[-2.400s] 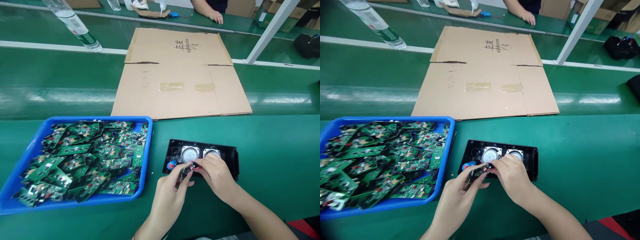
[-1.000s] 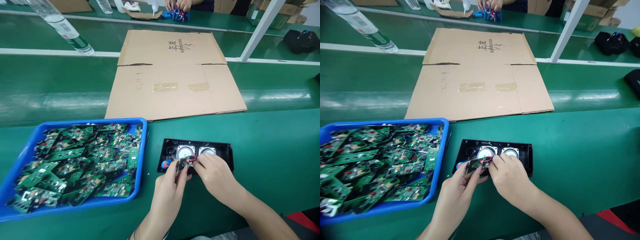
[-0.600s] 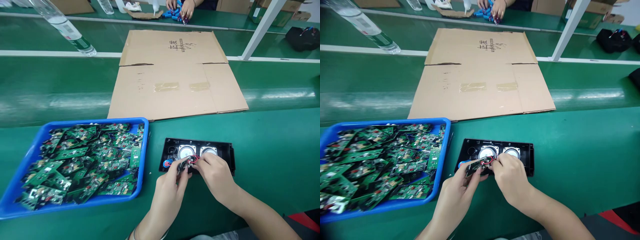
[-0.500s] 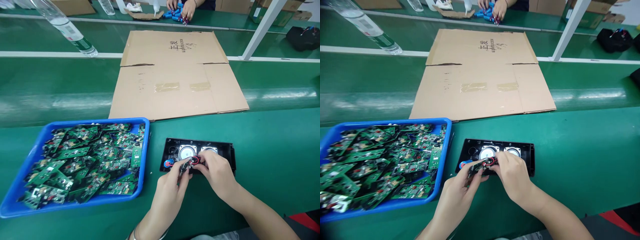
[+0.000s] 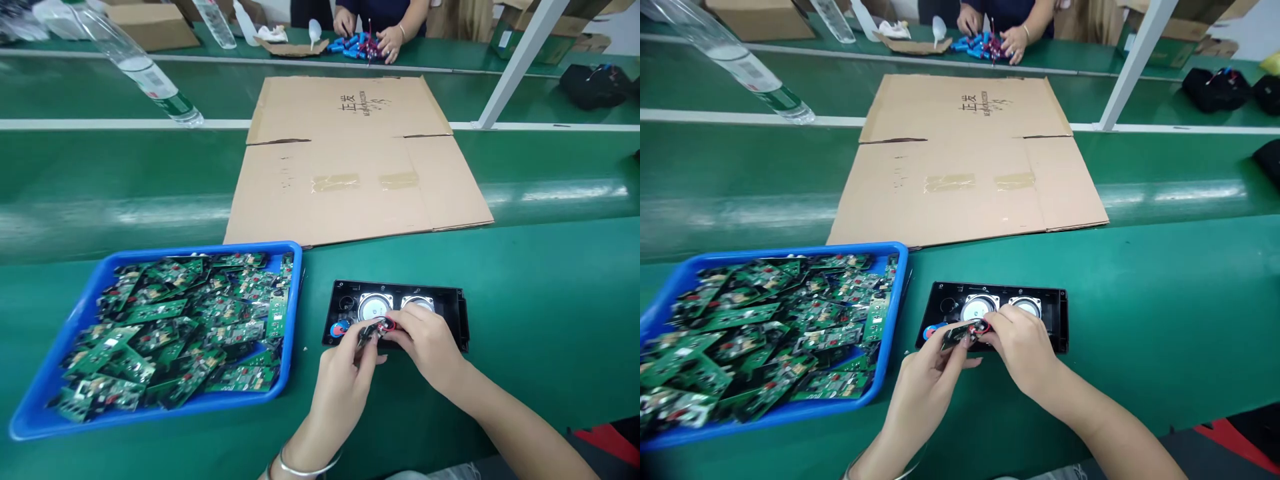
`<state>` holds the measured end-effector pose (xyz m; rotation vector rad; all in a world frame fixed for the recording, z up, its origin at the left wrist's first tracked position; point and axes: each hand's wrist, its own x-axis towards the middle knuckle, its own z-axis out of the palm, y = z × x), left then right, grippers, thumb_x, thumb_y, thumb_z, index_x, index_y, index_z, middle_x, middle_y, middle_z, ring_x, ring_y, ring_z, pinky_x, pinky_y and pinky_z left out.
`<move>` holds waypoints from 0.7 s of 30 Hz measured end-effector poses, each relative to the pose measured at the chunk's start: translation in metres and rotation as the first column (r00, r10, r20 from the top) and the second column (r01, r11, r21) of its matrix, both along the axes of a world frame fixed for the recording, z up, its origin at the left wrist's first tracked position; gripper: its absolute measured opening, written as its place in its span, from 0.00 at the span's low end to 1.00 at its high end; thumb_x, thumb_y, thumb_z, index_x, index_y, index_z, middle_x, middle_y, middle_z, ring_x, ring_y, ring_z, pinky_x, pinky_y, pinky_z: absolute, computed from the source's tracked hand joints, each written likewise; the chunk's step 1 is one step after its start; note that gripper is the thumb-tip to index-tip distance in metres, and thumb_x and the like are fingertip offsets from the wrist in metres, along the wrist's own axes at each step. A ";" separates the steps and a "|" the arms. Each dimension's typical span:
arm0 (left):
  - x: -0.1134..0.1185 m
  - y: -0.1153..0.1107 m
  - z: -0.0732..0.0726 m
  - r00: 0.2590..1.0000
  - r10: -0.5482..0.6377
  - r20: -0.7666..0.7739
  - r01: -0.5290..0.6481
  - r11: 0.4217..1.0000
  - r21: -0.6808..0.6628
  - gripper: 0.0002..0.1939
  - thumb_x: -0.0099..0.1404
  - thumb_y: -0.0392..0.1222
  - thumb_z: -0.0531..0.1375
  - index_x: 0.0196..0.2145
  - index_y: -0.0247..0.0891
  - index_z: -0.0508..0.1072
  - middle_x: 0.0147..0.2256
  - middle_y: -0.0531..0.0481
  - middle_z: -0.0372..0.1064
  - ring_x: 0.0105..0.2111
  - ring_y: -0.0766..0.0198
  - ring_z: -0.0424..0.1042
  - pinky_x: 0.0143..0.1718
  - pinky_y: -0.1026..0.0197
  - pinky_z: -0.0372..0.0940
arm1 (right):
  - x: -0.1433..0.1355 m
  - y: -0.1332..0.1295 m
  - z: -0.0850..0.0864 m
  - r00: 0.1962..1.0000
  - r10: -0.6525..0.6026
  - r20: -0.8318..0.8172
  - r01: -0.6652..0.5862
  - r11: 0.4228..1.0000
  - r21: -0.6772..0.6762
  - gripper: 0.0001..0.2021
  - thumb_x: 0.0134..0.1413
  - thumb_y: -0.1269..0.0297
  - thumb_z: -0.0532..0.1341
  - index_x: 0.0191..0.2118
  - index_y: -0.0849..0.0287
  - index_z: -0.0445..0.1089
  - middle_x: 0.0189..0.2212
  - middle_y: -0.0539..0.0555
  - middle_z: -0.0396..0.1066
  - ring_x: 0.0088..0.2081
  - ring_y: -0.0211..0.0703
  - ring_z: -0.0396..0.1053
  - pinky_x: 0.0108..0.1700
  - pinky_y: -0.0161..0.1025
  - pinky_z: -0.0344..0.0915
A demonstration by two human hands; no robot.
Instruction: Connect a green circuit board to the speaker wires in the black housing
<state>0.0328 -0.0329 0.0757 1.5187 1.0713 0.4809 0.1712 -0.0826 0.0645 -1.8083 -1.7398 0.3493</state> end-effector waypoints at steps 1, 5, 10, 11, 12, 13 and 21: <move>0.001 0.000 0.000 1.000 0.007 -0.011 -0.007 1.000 -0.004 0.11 0.61 0.44 0.52 0.39 0.38 0.69 0.33 0.48 0.76 0.30 0.57 0.77 0.29 0.61 0.74 | 0.005 -0.003 0.002 1.000 0.016 0.006 -0.016 1.000 -0.019 0.07 0.55 0.69 0.58 0.40 0.62 0.69 0.30 0.54 0.67 0.29 0.40 0.67 0.29 0.37 0.68; 0.005 -0.001 0.003 0.995 0.079 -0.053 -0.079 0.997 0.001 0.16 0.60 0.46 0.53 0.44 0.36 0.67 0.30 0.47 0.76 0.29 0.55 0.77 0.27 0.60 0.74 | 0.035 -0.026 0.011 0.996 0.008 0.092 -0.006 0.999 -0.032 0.27 0.48 0.59 0.64 0.54 0.57 0.58 0.47 0.61 0.62 0.48 0.52 0.64 0.46 0.49 0.67; 0.008 -0.007 0.009 0.983 0.181 -0.023 -0.181 0.983 -0.001 0.24 0.59 0.46 0.55 0.52 0.38 0.61 0.29 0.49 0.76 0.27 0.56 0.77 0.28 0.58 0.74 | 0.063 -0.044 0.011 0.971 0.037 0.237 -0.010 0.994 -0.111 0.58 0.37 0.48 0.68 0.64 0.59 0.26 0.62 0.69 0.37 0.63 0.63 0.36 0.58 0.65 0.46; 0.008 -0.008 0.010 0.982 0.185 -0.022 -0.185 0.983 0.001 0.24 0.58 0.47 0.55 0.52 0.38 0.62 0.30 0.48 0.76 0.27 0.56 0.77 0.28 0.58 0.74 | 0.064 -0.044 0.010 0.969 0.053 0.242 -0.014 0.987 -0.158 0.61 0.36 0.49 0.68 0.63 0.60 0.21 0.62 0.70 0.37 0.63 0.62 0.36 0.58 0.65 0.45; 0.008 -0.009 0.010 0.981 0.191 -0.021 -0.191 0.982 0.003 0.23 0.58 0.47 0.55 0.51 0.38 0.63 0.30 0.49 0.76 0.28 0.57 0.77 0.29 0.58 0.74 | 0.063 -0.043 0.009 0.968 0.064 0.243 -0.015 0.981 -0.194 0.62 0.36 0.51 0.69 0.63 0.60 0.19 0.62 0.69 0.39 0.62 0.62 0.38 0.59 0.65 0.44; 0.008 -0.009 0.010 0.980 0.199 -0.020 -0.199 0.980 0.002 0.23 0.58 0.47 0.55 0.51 0.38 0.63 0.30 0.49 0.75 0.28 0.57 0.77 0.29 0.58 0.74 | 0.062 -0.043 0.009 0.967 0.070 0.245 -0.016 0.976 -0.216 0.63 0.35 0.53 0.70 0.62 0.61 0.18 0.61 0.69 0.43 0.62 0.61 0.42 0.59 0.64 0.44; -0.021 -0.024 0.007 0.990 0.137 -0.038 -0.129 0.979 0.155 0.24 0.55 0.49 0.59 0.49 0.44 0.64 0.36 0.49 0.75 0.37 0.57 0.75 0.32 0.62 0.73 | 0.048 -0.051 -0.004 0.965 0.040 0.258 -0.030 0.999 -0.043 0.52 0.38 0.66 0.66 0.63 0.66 0.31 0.54 0.66 0.54 0.57 0.60 0.49 0.58 0.63 0.49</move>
